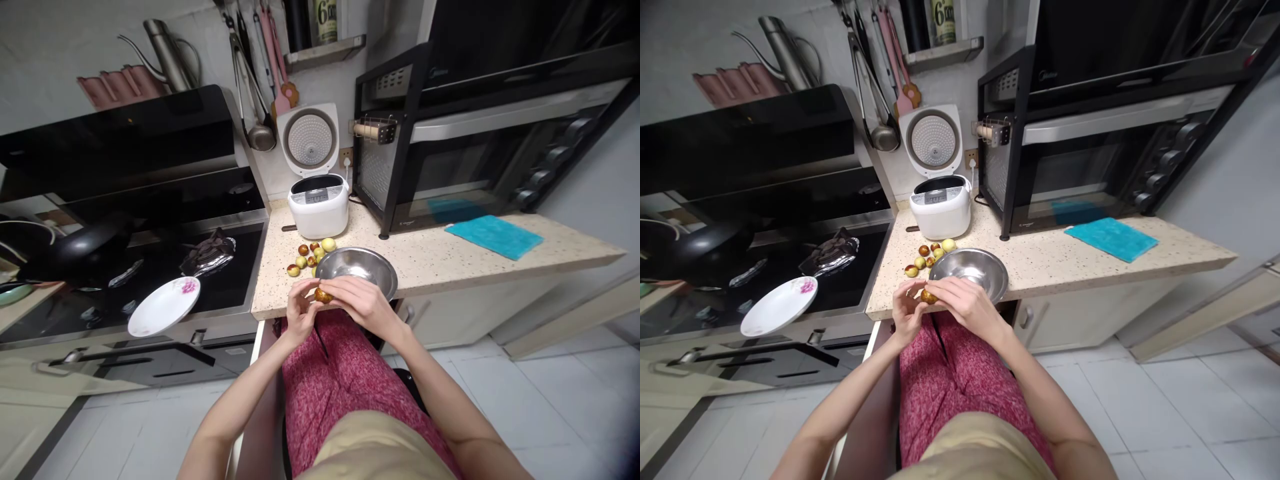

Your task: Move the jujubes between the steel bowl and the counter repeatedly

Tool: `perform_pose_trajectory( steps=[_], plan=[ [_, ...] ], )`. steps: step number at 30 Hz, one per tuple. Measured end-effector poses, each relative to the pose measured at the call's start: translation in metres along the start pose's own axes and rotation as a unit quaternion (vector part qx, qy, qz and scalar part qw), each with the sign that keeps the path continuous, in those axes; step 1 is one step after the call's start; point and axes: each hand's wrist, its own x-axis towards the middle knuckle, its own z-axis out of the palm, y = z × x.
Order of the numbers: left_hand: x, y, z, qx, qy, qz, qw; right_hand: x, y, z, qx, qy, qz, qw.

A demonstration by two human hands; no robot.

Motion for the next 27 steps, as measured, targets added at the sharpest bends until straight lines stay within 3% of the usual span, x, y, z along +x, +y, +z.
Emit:
perform_pose_trajectory(
  steps=[6,11,16,23,27],
  plan=[
    [-0.004,-0.002,0.001,-0.006,-0.049,-0.028,0.998,-0.003,0.005,-0.004,0.031,-0.008,0.019,0.999],
    [-0.002,-0.008,-0.009,0.076,-0.124,0.000,0.989,-0.006,0.028,-0.027,0.004,-0.017,0.085,0.996],
    [0.003,-0.012,-0.017,0.143,-0.195,0.010,0.970,-0.013,0.055,-0.044,-0.095,-0.120,0.165,0.974],
    [0.001,-0.017,-0.021,0.183,-0.269,0.044,0.944,-0.012,0.067,-0.037,-0.148,-0.236,0.179,0.944],
    [0.003,-0.019,-0.025,0.189,-0.280,0.046,0.940,-0.012,0.069,-0.034,-0.142,-0.261,0.187,0.936]
  ],
)
